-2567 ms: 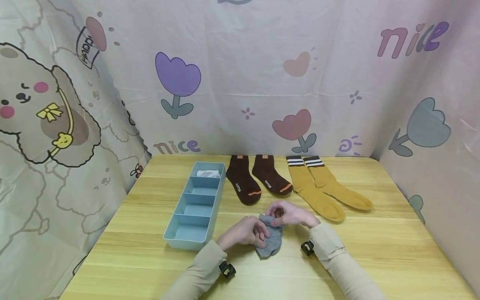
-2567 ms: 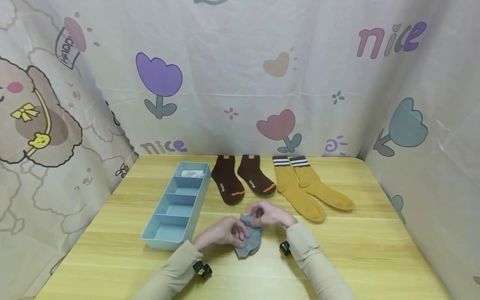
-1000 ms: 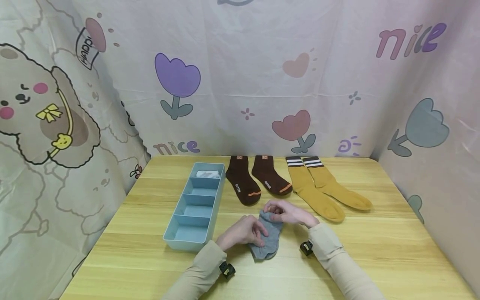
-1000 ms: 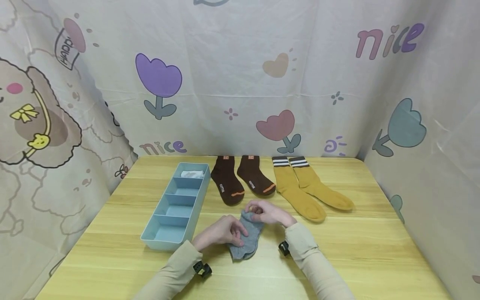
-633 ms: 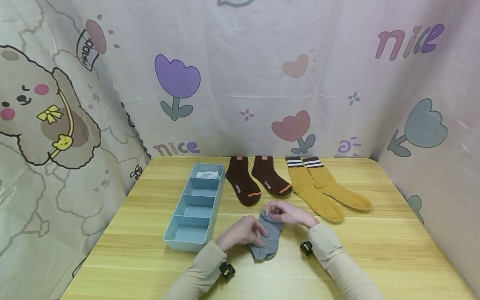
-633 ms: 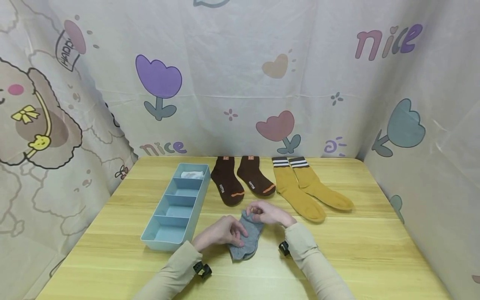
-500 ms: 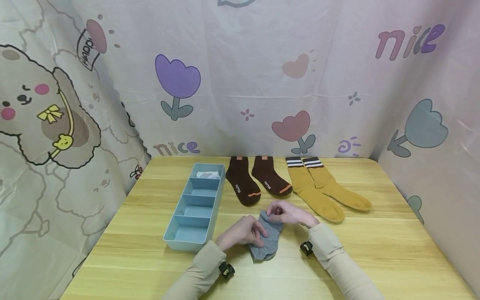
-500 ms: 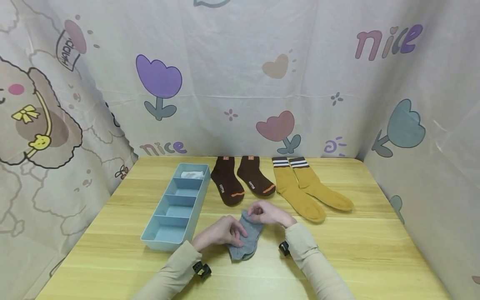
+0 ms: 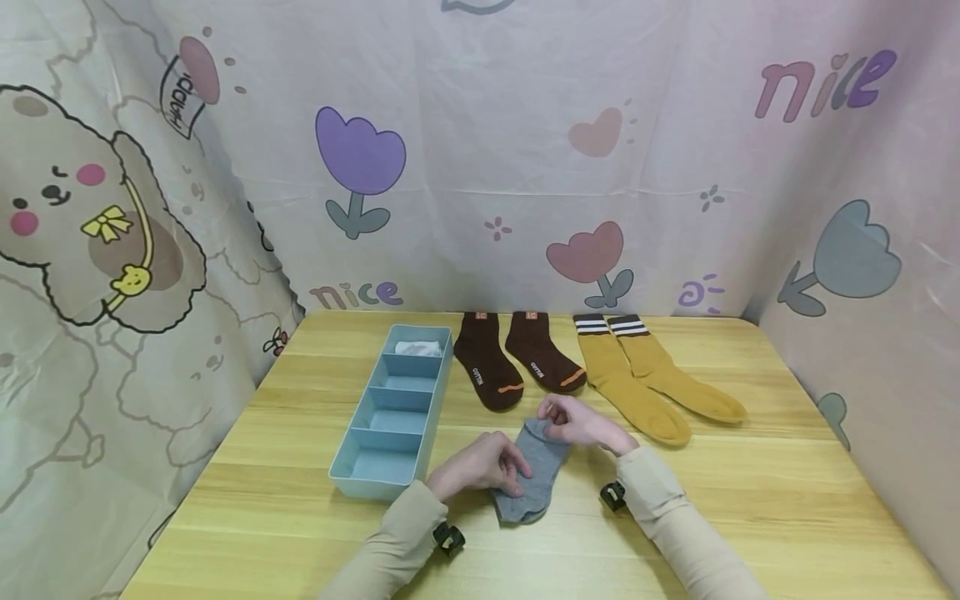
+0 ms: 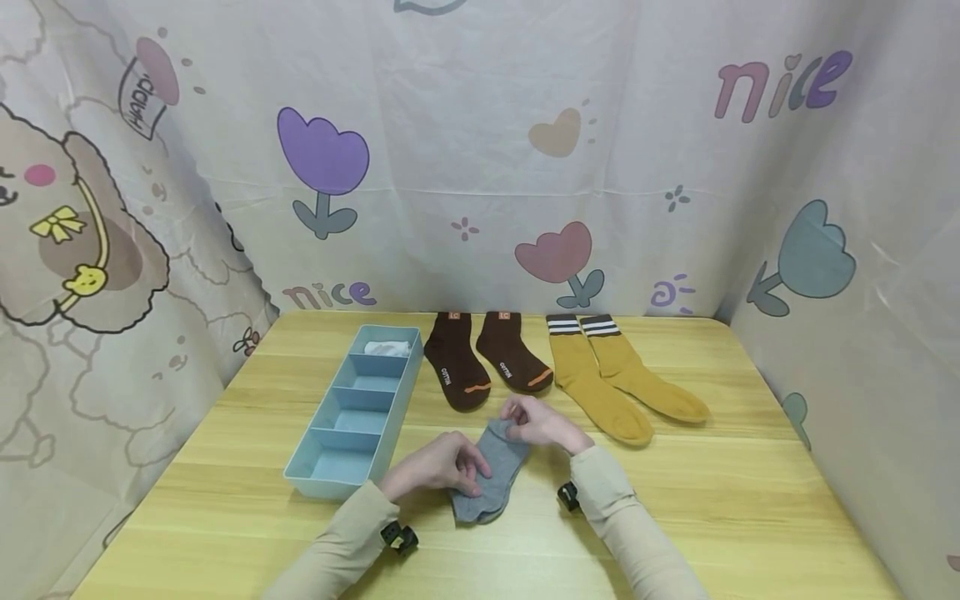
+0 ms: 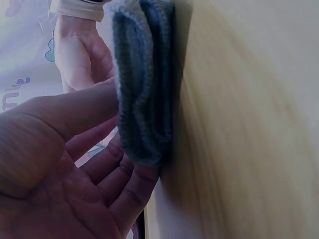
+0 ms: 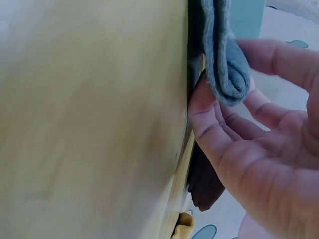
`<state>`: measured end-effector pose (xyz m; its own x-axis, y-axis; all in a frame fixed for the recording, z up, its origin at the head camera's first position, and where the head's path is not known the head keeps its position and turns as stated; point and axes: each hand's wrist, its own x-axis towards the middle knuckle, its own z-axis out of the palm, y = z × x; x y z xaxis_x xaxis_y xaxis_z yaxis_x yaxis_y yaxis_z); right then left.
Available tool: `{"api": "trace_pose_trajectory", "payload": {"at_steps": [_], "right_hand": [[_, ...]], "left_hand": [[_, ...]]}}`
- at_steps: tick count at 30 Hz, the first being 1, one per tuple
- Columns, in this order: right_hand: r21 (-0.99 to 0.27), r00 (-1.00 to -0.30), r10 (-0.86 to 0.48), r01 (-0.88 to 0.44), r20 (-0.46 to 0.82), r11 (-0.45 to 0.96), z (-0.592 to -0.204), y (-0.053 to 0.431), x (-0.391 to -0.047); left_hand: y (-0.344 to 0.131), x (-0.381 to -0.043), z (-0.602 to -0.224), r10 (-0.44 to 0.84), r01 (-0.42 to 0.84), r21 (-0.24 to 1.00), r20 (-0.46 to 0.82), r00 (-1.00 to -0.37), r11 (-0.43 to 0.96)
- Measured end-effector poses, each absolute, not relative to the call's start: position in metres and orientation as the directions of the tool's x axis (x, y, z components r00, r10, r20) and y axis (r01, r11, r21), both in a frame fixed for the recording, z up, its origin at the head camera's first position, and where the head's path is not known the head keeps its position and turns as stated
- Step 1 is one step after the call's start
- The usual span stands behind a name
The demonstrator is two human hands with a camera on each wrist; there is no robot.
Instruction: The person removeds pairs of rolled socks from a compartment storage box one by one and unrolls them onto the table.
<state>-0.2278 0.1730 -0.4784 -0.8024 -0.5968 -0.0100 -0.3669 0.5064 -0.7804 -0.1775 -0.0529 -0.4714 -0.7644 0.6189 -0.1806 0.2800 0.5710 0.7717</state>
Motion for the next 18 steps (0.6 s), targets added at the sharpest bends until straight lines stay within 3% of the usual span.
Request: {"api": "trace_pose_trajectory", "payload": {"at_steps": [18], "right_hand": [[-0.766,-0.795,-0.606,-0.371,-0.031,0.525,-0.4782,0.1735,-0.2299]], "left_hand": [[-0.0562,-0.1785,-0.4713,0.621,0.248,0.786,-0.209,-0.755,0.566]]}}
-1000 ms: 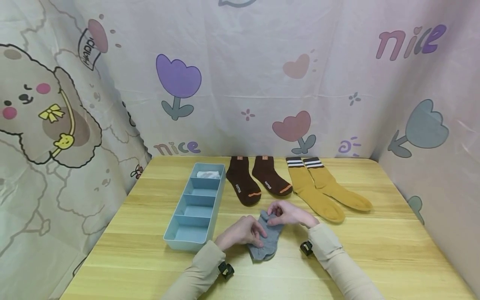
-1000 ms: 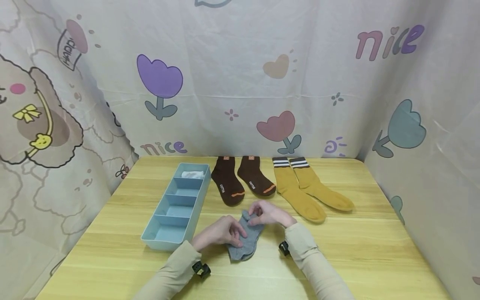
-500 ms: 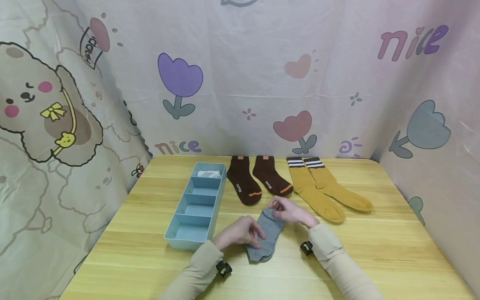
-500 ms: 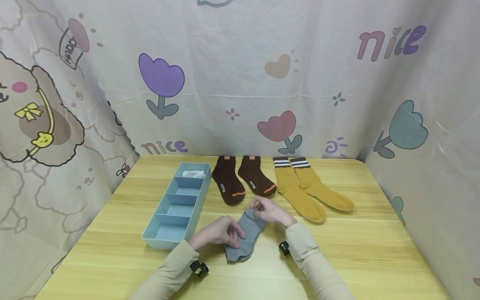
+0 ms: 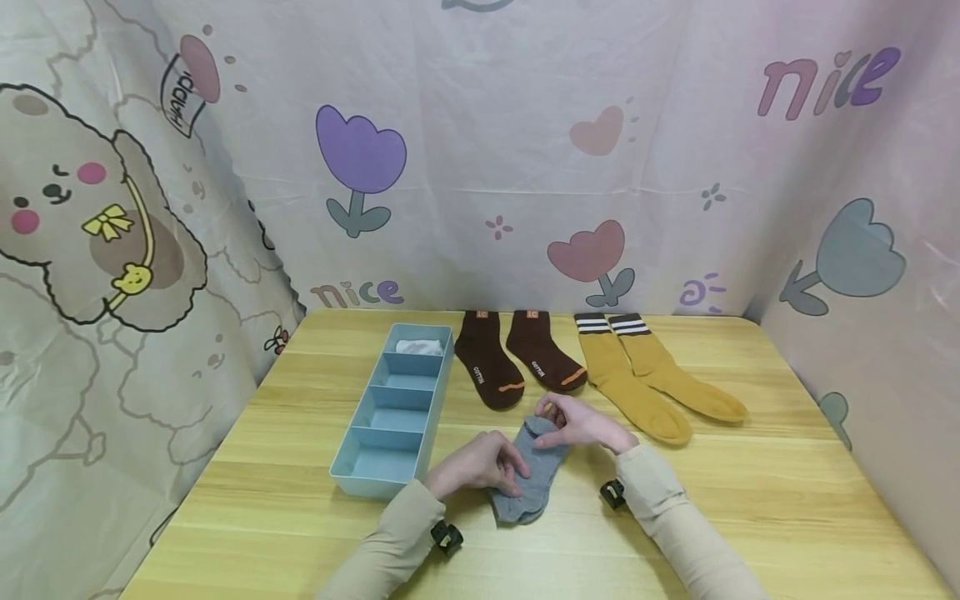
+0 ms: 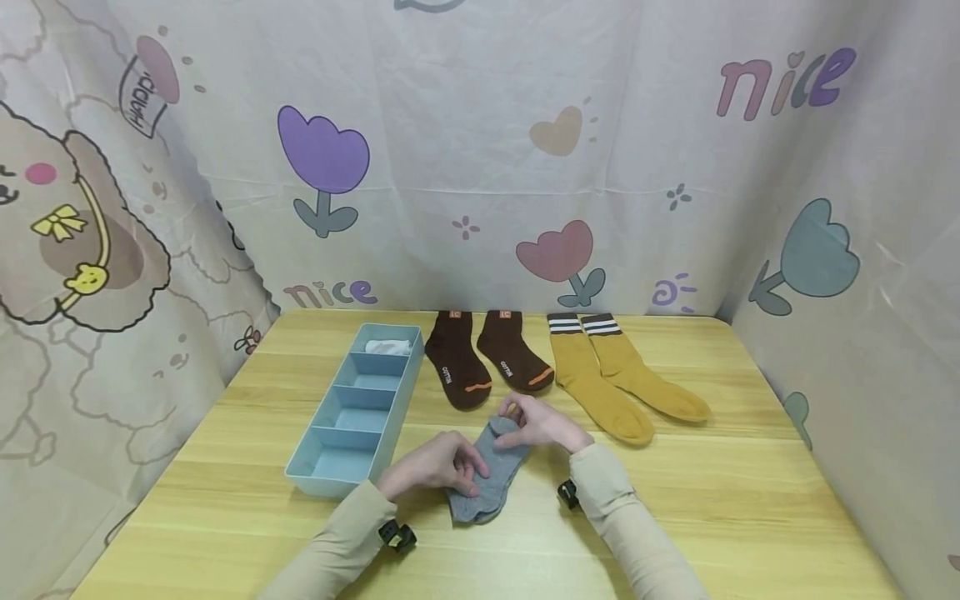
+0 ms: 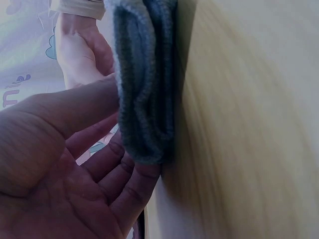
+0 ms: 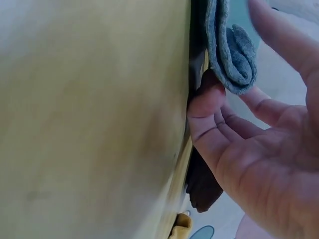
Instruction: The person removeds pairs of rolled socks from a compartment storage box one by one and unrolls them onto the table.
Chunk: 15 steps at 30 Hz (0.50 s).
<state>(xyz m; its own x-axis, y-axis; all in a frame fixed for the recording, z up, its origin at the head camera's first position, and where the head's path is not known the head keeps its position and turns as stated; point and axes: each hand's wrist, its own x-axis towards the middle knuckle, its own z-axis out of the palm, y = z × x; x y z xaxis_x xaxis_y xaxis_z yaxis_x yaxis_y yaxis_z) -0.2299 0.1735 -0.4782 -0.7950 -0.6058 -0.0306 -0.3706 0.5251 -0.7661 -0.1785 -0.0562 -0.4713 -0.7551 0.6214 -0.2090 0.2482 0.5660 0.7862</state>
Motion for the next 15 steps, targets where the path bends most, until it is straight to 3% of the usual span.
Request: {"api": "trace_pose_trajectory", "payload": {"at_steps": [15], "right_hand": [[-0.733,-0.822,-0.569,-0.382,-0.009,0.563,-0.4795,0.1756,-0.2325]], "left_hand": [[-0.0571,-0.1783,-0.4709,0.630,0.245,0.795,-0.209,-0.748,0.555]]}}
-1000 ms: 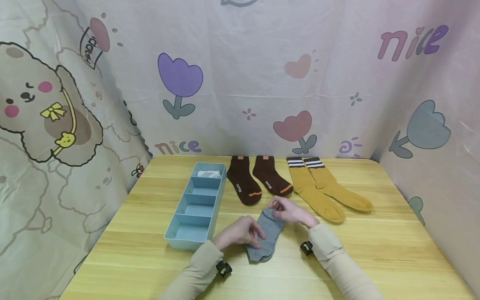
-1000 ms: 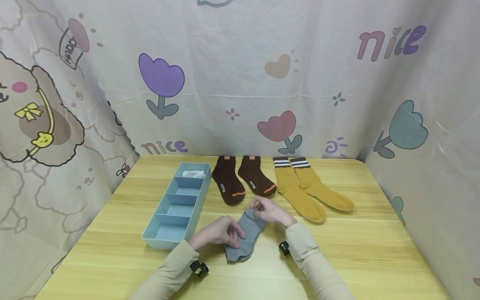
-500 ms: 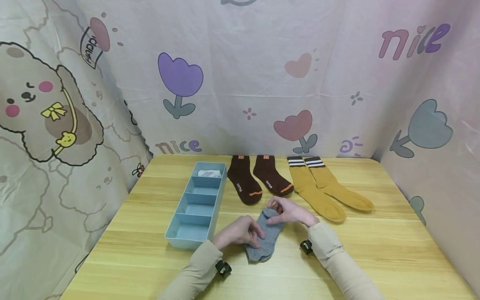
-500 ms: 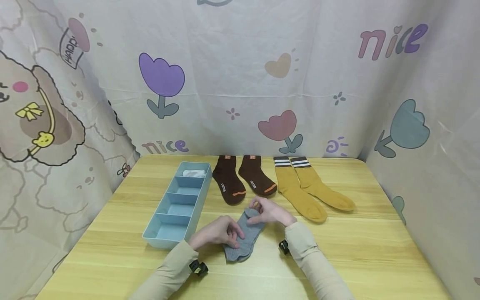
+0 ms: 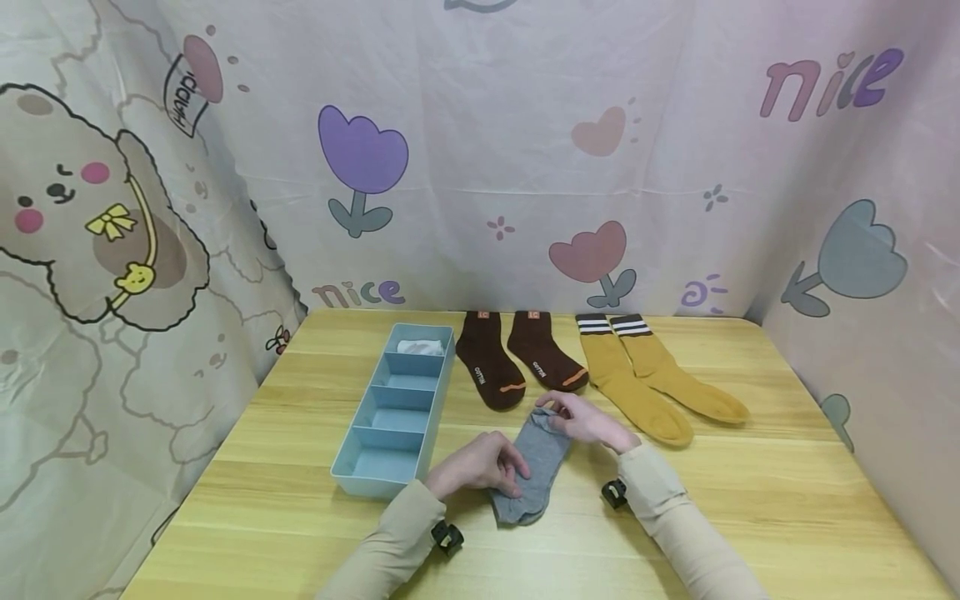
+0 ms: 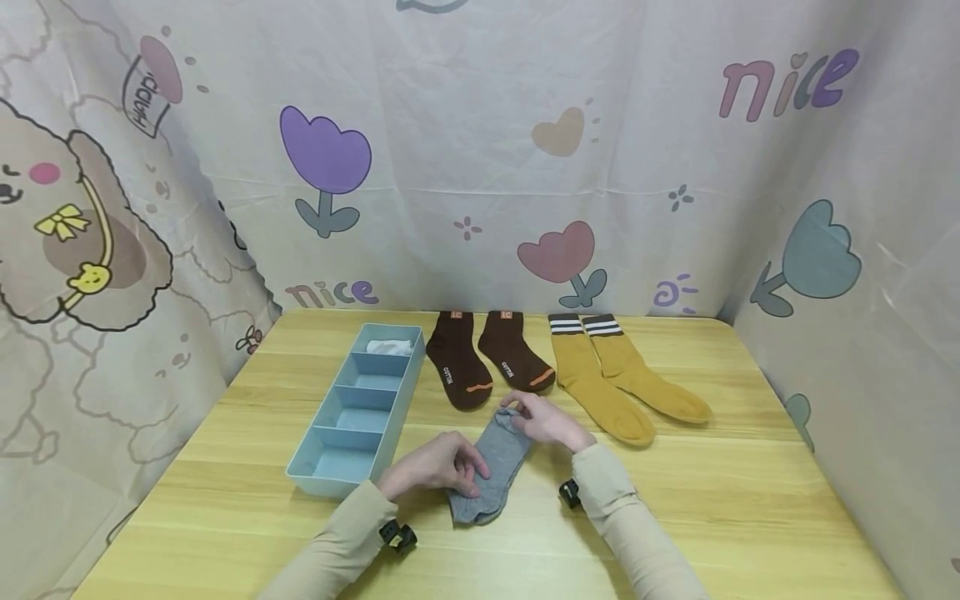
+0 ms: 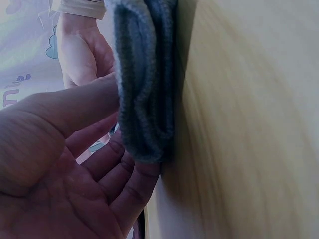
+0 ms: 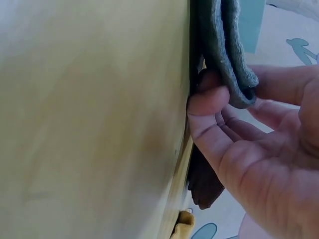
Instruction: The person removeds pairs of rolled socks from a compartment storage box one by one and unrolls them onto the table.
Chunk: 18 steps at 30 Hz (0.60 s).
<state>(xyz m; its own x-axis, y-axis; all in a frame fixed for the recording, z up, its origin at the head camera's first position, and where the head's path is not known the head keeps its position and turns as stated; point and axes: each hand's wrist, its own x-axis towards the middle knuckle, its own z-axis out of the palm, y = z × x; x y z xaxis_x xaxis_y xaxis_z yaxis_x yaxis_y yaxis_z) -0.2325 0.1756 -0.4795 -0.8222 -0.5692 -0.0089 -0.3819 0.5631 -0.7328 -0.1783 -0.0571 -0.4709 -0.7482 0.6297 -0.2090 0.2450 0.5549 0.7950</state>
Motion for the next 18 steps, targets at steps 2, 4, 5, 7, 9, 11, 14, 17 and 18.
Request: {"api": "trace_pose_trajectory", "payload": {"at_steps": [2,4,5,7,9,11,14,17,18], "right_hand": [[-0.724,-0.825,-0.565,-0.386,-0.007,0.572,-0.4789,0.1762,-0.2327],[-0.718,-0.824,-0.566,-0.396,0.003,0.573,-0.4783,0.1769,-0.2332],[-0.716,-0.825,-0.564,-0.398,0.008,0.573,-0.4781,0.1771,-0.2334],[-0.710,-0.820,-0.572,-0.415,0.021,0.569,-0.4778,0.1776,-0.2338],[-0.696,-0.807,-0.589,-0.445,0.040,0.563,-0.4778,0.1776,-0.2341],[-0.676,-0.790,-0.609,-0.488,0.072,0.553,-0.4775,0.1772,-0.2337],[-0.633,-0.754,-0.643,-0.566,0.136,0.529,-0.4774,0.1762,-0.2333],[-0.587,-0.711,-0.674,-0.639,0.202,0.498,-0.4849,0.1776,-0.2379],[-0.572,-0.708,-0.674,-0.648,0.209,0.503,-0.4853,0.1775,-0.2383]], "left_hand": [[-0.0574,-0.1787,-0.4718,0.627,0.242,0.793,-0.214,-0.749,0.559],[-0.0575,-0.1788,-0.4726,0.627,0.245,0.790,-0.214,-0.749,0.562],[-0.0574,-0.1791,-0.4730,0.626,0.245,0.789,-0.214,-0.750,0.563],[-0.0574,-0.1795,-0.4737,0.625,0.246,0.788,-0.213,-0.751,0.564],[-0.0576,-0.1795,-0.4740,0.626,0.250,0.787,-0.210,-0.751,0.564],[-0.0576,-0.1799,-0.4743,0.625,0.251,0.785,-0.211,-0.751,0.567],[-0.0579,-0.1798,-0.4745,0.627,0.255,0.784,-0.209,-0.750,0.566],[-0.0578,-0.1794,-0.4736,0.633,0.262,0.786,-0.202,-0.748,0.560],[-0.0578,-0.1791,-0.4733,0.635,0.264,0.787,-0.199,-0.747,0.558]]}}
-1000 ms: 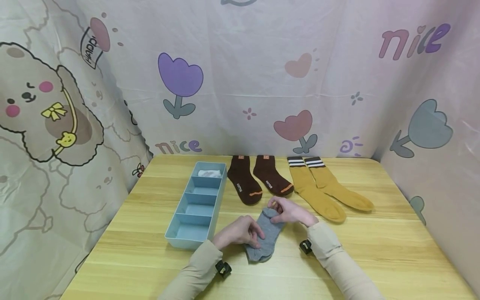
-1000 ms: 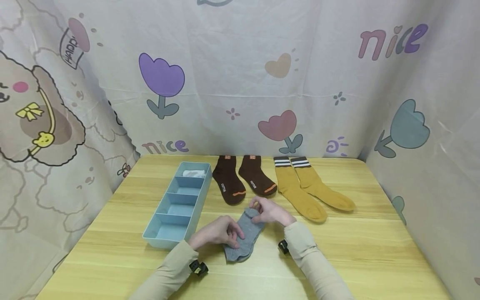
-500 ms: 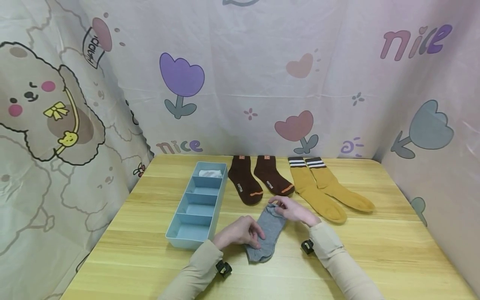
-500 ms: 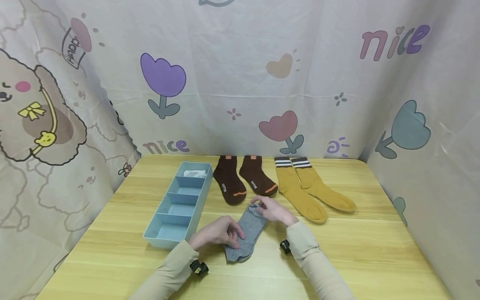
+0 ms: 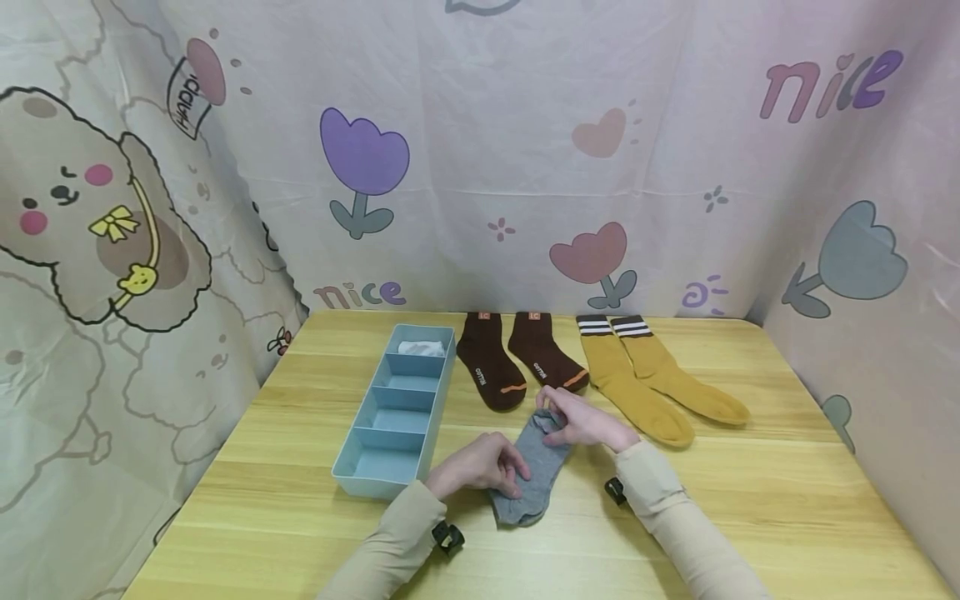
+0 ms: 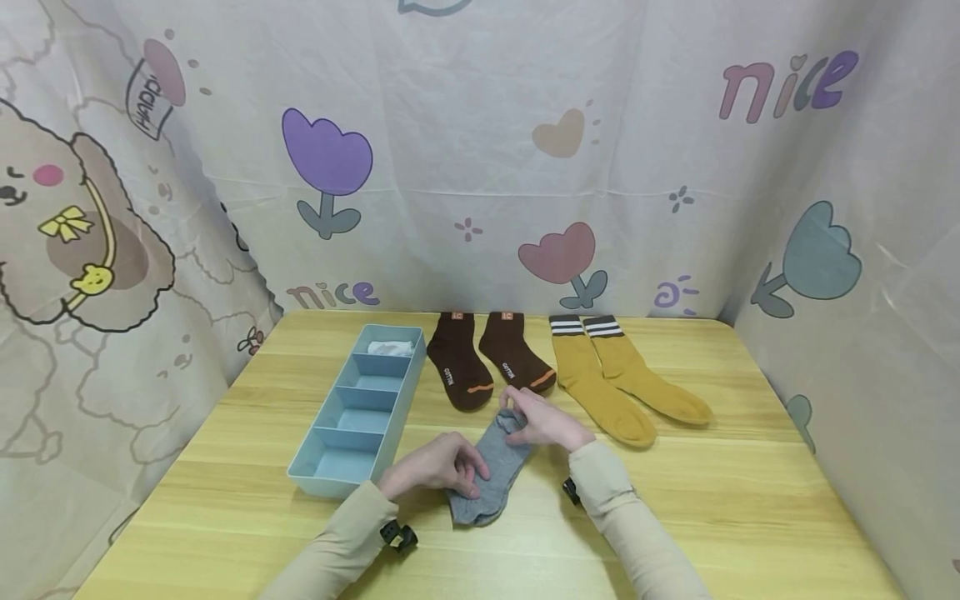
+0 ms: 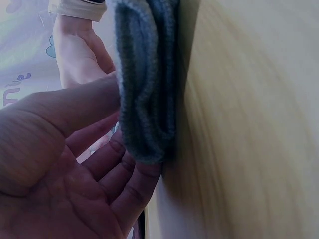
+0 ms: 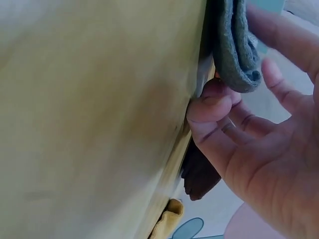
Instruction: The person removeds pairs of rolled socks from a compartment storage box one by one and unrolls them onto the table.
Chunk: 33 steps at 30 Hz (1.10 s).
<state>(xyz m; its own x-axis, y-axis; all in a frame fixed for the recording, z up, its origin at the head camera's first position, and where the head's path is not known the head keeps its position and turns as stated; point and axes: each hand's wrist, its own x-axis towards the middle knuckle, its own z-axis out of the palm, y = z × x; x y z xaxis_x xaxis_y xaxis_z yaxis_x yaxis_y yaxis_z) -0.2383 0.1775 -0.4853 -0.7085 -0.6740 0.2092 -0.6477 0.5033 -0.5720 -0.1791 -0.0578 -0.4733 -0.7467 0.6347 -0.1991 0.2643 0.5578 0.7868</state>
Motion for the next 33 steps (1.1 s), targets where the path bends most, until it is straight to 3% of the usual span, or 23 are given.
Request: {"api": "trace_pose_trajectory", "payload": {"at_steps": [4,8,14,19,25,33], "right_hand": [[-0.553,-0.737,-0.647,-0.629,0.197,0.547,-0.486,0.178,-0.239],[-0.557,-0.808,-0.576,-0.536,0.122,0.634,-0.476,0.179,-0.236],[-0.577,-0.854,-0.520,-0.439,0.028,0.689,-0.474,0.182,-0.238],[-0.603,-0.850,-0.527,-0.421,0.000,0.678,-0.474,0.191,-0.236],[-0.621,-0.821,-0.571,-0.449,0.003,0.643,-0.473,0.205,-0.225],[-0.646,-0.789,-0.589,-0.360,-0.174,0.673,-0.466,0.214,-0.205]], "left_hand": [[-0.058,-0.178,-0.473,0.637,0.266,0.787,-0.198,-0.745,0.556],[-0.058,-0.177,-0.472,0.636,0.257,0.790,-0.207,-0.743,0.557],[-0.062,-0.176,-0.473,0.656,0.293,0.786,-0.181,-0.733,0.544],[-0.068,-0.176,-0.473,0.642,0.335,0.765,-0.131,-0.755,0.550],[-0.074,-0.174,-0.475,0.553,0.438,0.615,0.004,-0.833,0.656],[-0.069,-0.170,-0.476,0.381,0.327,0.582,0.033,-0.924,0.744]]}}
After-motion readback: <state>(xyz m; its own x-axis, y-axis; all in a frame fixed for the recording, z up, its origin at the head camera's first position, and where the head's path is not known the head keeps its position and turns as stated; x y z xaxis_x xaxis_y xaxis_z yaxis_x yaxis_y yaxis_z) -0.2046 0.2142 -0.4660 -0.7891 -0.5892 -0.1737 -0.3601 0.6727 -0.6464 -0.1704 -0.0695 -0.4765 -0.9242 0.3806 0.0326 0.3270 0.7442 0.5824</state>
